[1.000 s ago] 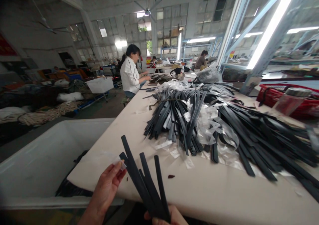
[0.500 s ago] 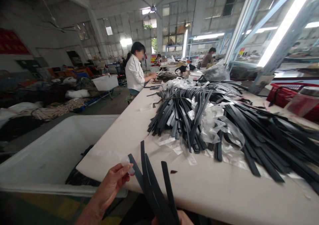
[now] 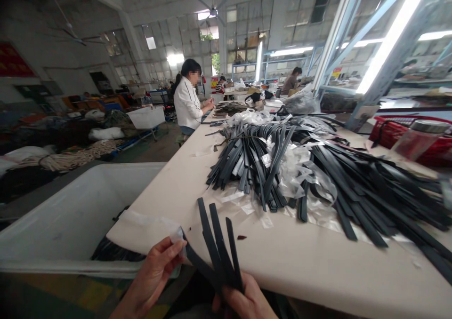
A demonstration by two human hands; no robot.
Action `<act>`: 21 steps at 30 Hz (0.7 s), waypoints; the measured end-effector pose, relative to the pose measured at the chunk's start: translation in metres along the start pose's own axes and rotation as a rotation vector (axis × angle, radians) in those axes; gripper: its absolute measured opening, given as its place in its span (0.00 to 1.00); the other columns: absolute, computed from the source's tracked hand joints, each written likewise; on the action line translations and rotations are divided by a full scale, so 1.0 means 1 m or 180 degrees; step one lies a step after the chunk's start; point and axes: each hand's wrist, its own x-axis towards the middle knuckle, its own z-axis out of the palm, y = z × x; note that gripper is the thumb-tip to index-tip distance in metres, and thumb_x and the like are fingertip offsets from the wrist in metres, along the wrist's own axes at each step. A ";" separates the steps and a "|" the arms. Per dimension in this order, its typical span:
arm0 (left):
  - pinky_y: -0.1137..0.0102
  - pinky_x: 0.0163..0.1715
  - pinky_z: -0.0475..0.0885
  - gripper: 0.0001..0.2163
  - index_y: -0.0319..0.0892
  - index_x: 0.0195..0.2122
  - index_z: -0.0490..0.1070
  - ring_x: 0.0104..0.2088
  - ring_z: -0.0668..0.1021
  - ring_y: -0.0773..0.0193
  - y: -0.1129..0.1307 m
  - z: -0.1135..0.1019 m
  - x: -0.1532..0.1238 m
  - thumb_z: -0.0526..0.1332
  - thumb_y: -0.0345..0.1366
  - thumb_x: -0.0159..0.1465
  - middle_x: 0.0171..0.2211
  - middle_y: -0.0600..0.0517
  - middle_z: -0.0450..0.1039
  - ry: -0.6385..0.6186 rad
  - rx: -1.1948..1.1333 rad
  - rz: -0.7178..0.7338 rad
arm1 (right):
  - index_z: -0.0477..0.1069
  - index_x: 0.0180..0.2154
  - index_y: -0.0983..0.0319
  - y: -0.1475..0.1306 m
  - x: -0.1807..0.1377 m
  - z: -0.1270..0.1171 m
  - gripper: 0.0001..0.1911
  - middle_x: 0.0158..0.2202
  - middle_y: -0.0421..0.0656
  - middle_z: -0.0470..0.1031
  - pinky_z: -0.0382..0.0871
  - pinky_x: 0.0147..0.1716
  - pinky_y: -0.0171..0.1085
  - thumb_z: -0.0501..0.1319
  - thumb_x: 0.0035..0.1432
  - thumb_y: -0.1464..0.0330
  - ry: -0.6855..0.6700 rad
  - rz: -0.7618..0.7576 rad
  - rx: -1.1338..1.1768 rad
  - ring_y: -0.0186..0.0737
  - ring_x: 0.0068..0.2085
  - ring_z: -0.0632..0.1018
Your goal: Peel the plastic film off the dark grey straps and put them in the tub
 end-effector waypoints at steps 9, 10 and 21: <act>0.76 0.28 0.70 0.10 0.36 0.28 0.76 0.25 0.72 0.71 -0.026 0.008 -0.017 0.72 0.37 0.53 0.24 0.53 0.72 -0.0129 -0.0413 -0.0333 | 0.71 0.32 0.65 -0.030 0.015 0.027 0.22 0.25 0.39 0.74 0.61 0.17 0.28 0.65 0.47 0.51 0.0135 -0.0105 -0.0065 0.28 0.17 0.69; 0.76 0.28 0.72 0.10 0.36 0.30 0.76 0.26 0.74 0.70 -0.026 0.006 -0.015 0.73 0.35 0.52 0.25 0.52 0.74 0.0101 -0.0595 -0.0361 | 0.70 0.29 0.64 -0.030 0.015 0.027 0.21 0.21 0.38 0.72 0.59 0.16 0.28 0.65 0.48 0.52 0.0197 -0.0100 -0.0176 0.28 0.16 0.68; 0.68 0.33 0.79 0.05 0.37 0.33 0.74 0.36 0.83 0.57 0.002 -0.002 -0.010 0.69 0.30 0.57 0.37 0.44 0.81 0.0889 -0.1577 -0.0479 | 0.62 0.22 0.60 -0.026 0.007 0.030 0.14 0.18 0.37 0.70 0.60 0.16 0.28 0.59 0.54 0.60 0.0317 -0.0242 -0.1147 0.31 0.17 0.69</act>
